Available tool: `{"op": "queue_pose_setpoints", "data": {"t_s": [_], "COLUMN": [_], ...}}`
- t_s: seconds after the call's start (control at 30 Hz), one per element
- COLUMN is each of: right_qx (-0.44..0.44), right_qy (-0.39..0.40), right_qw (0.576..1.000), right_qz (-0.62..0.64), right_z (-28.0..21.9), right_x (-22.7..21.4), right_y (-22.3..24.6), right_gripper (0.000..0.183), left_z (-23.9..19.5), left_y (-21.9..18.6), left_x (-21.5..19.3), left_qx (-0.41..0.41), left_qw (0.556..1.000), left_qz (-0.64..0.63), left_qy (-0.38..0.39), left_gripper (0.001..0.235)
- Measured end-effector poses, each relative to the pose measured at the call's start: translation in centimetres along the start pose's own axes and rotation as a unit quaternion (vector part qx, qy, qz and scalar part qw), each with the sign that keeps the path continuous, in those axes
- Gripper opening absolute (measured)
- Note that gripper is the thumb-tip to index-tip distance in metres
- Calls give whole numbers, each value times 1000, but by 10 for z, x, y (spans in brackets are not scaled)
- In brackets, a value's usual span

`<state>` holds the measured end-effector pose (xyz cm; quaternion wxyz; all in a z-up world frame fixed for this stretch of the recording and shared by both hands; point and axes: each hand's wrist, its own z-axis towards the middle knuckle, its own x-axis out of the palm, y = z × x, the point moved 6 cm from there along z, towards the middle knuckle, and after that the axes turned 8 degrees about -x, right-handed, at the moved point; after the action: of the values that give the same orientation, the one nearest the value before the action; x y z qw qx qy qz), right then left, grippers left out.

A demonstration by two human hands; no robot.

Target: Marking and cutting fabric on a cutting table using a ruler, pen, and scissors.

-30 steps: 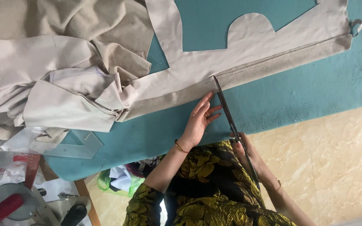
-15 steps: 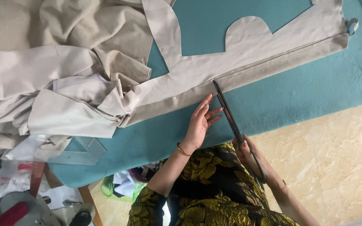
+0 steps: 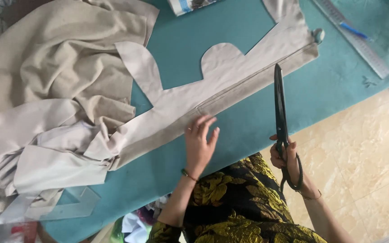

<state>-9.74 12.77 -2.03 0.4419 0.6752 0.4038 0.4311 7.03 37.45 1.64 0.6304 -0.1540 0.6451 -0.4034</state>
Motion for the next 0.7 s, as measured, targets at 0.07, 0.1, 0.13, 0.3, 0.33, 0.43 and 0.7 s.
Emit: {"op": "queue_pose_setpoints", "data": {"t_s": [0.07, 0.1, 0.13, 0.3, 0.33, 0.43, 0.7], "right_qx": [-8, -11, -10, 41, 41, 96, 26], "right_qy": [17, 33, 40, 232, 241, 293, 403], "right_qw": [999, 996, 996, 963, 961, 944, 794], "right_qz": [-41, -81, -84, -132, -133, -117, -455], "right_z": [2, 2, 2, 21, 27, 37, 87], "right_x": [-18, -27, -26, -39, -38, -39, -40], "right_y": [8, 13, 25, 45, 59, 81, 99], "right_gripper": [75, 73, 73, 87, 87, 83, 94], "left_z": [25, 35, 42, 73, 79, 90, 108], "left_y": [5, 8, 6, 30, 26, 17, -1], "left_x": [10, 14, 13, 47, 40, 28, -33], "left_qx": [-4, -12, -18, -112, -118, -159, -166], "left_qw": [997, 988, 987, 970, 968, 976, 975], "left_qz": [69, 138, 138, 216, 218, 140, -150], "left_qy": [-37, -69, -74, -17, -23, 43, 6], "left_gripper": [34, 35, 35, 31, 31, 12, 18]}}
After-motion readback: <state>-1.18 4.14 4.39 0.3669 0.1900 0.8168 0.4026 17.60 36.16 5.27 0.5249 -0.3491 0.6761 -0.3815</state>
